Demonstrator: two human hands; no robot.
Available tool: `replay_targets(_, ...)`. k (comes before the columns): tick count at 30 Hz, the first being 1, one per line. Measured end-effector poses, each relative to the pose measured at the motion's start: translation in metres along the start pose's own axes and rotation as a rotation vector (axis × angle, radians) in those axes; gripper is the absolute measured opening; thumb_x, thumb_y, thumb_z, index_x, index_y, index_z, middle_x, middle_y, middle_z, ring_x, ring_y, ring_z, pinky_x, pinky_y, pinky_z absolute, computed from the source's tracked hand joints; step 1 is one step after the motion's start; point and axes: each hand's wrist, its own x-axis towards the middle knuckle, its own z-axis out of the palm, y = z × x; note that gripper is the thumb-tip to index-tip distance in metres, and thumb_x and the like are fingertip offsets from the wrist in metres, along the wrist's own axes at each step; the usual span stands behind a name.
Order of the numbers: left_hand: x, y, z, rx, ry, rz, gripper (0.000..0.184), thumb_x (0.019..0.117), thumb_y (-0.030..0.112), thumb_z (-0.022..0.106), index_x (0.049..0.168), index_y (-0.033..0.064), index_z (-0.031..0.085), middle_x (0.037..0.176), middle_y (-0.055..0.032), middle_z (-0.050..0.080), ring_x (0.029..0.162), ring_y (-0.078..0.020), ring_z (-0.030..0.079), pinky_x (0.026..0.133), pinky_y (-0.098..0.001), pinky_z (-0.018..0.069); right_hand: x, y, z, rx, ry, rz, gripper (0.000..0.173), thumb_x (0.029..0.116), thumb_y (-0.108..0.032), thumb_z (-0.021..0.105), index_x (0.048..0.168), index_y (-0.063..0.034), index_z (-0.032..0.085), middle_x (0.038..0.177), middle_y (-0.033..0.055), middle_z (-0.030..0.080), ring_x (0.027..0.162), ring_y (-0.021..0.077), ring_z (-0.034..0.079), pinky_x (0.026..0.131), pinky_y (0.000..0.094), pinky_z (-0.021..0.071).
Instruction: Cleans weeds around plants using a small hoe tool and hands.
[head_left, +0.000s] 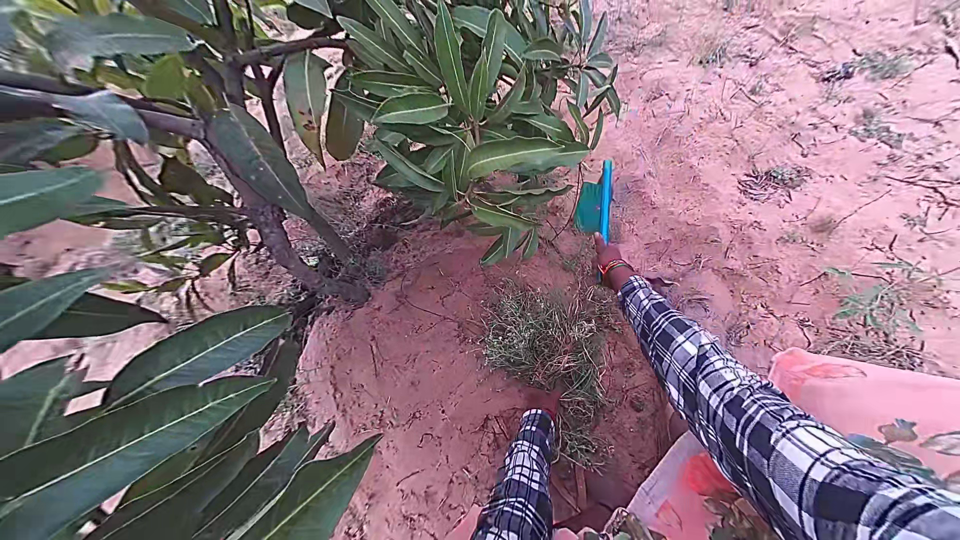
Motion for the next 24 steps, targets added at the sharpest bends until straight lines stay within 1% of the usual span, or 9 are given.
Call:
replay_targets(2, 0.0, 0.0, 0.0, -0.002, -0.008, 0.003, 0.111, 0.0895, 0.051, 0.075, 0.158, -0.0118, 0.014, 0.152, -0.0316, 0.044, 0.143, -0.0377, 0.047, 0.119, -0.0509, 0.0381, -0.044, 0.028, 0.005, -0.16, -0.128, 0.103, 0.071, 0.1116, -0.053, 0.028, 0.133, 0.0087, 0.057, 0.118, 0.0303, 0.065, 0.104, 0.0391, 0.066, 0.095, 0.0549, 0.0514)
replay_targets(3, 0.0, 0.003, -0.003, -0.009, -0.006, 0.009, 0.111, 0.0899, 0.051, 0.075, 0.158, -0.012, 0.014, 0.152, -0.0317, 0.045, 0.142, -0.0378, 0.047, 0.118, -0.0506, 0.0385, -0.06, 0.032, 0.005, -0.171, -0.135, 0.119, 0.067, 0.1125, -0.049, 0.029, 0.136, 0.0085, 0.054, 0.117, 0.029, 0.065, 0.103, 0.0367, 0.067, 0.095, 0.0514, 0.0522)
replay_targets(7, -0.006, -0.002, -0.003, 0.003, -0.029, -0.001, 0.11, 0.0909, 0.051, 0.074, 0.158, -0.0118, 0.013, 0.151, -0.0316, 0.046, 0.142, -0.0379, 0.048, 0.119, -0.0515, 0.0376, -0.074, 0.052, -0.008, -0.083, -0.105, 0.162, 0.071, 0.1106, -0.056, 0.027, 0.127, 0.006, 0.057, 0.095, 0.0212, 0.062, 0.076, 0.0293, 0.061, 0.077, 0.0474, 0.0534)
replay_targets(10, 0.0, -0.002, -0.004, -0.03, -0.003, 0.016, 0.111, 0.0898, 0.047, 0.076, 0.158, -0.0109, 0.01, 0.152, -0.0326, 0.044, 0.142, -0.0385, 0.047, 0.118, -0.0518, 0.0387, -0.042, 0.023, -0.013, 0.057, -0.059, 0.139, 0.07, 0.1088, -0.061, 0.027, 0.117, 0.0009, 0.06, 0.084, 0.0119, 0.055, 0.065, 0.0225, 0.054, 0.065, 0.0428, 0.05)
replay_targets(17, -0.001, -0.001, 0.004, -0.091, 0.047, 0.012, 0.112, 0.0869, 0.041, 0.081, 0.158, -0.0095, 0.01, 0.152, -0.0339, 0.042, 0.14, -0.0408, 0.049, 0.115, -0.0525, 0.0425, 0.026, -0.079, 0.028, 0.406, 0.11, -0.189, 0.065, 0.1093, -0.06, 0.024, 0.114, -0.0034, 0.055, 0.07, 0.0063, 0.051, 0.054, 0.0206, 0.05, 0.055, 0.0411, 0.0501)
replay_targets(19, 0.001, -0.001, 0.003, -0.069, 0.05, 0.008, 0.114, 0.0871, 0.042, 0.08, 0.158, -0.0096, 0.008, 0.154, -0.0336, 0.041, 0.141, -0.0403, 0.048, 0.115, -0.0517, 0.0422, 0.021, -0.078, 0.046, 0.28, 0.056, -0.174, 0.067, 0.1107, -0.056, 0.025, 0.118, 0.0023, 0.057, 0.077, 0.0145, 0.056, 0.065, 0.0278, 0.057, 0.065, 0.0469, 0.0523)
replay_targets(21, 0.003, -0.002, 0.001, -0.034, 0.043, 0.007, 0.115, 0.087, 0.046, 0.079, 0.159, -0.0087, 0.009, 0.154, -0.0324, 0.041, 0.141, -0.039, 0.049, 0.116, -0.0511, 0.0423, -0.012, -0.058, 0.05, -0.022, -0.131, -0.065, 0.073, 0.1115, -0.054, 0.025, 0.124, 0.0092, 0.059, 0.103, 0.0274, 0.064, 0.092, 0.0374, 0.064, 0.086, 0.0546, 0.0518)
replay_targets(23, 0.003, -0.002, 0.003, -0.024, 0.026, 0.023, 0.116, 0.0877, 0.048, 0.078, 0.159, -0.0089, 0.006, 0.155, -0.0325, 0.04, 0.141, -0.0383, 0.049, 0.116, -0.0509, 0.0419, -0.05, -0.022, 0.048, -0.315, -0.269, 0.006, 0.078, 0.1094, -0.059, 0.027, 0.128, 0.0079, 0.062, 0.123, 0.0306, 0.065, 0.114, 0.0415, 0.064, 0.1, 0.0595, 0.0487)
replay_targets(24, 0.004, -0.001, 0.003, -0.027, 0.021, 0.026, 0.117, 0.0881, 0.048, 0.078, 0.159, -0.0089, 0.005, 0.155, -0.0325, 0.04, 0.141, -0.0379, 0.049, 0.116, -0.0505, 0.0416, -0.068, -0.004, 0.047, -0.366, -0.283, 0.001, 0.077, 0.1093, -0.058, 0.03, 0.129, 0.0089, 0.061, 0.124, 0.0328, 0.064, 0.116, 0.044, 0.064, 0.1, 0.0614, 0.0481)
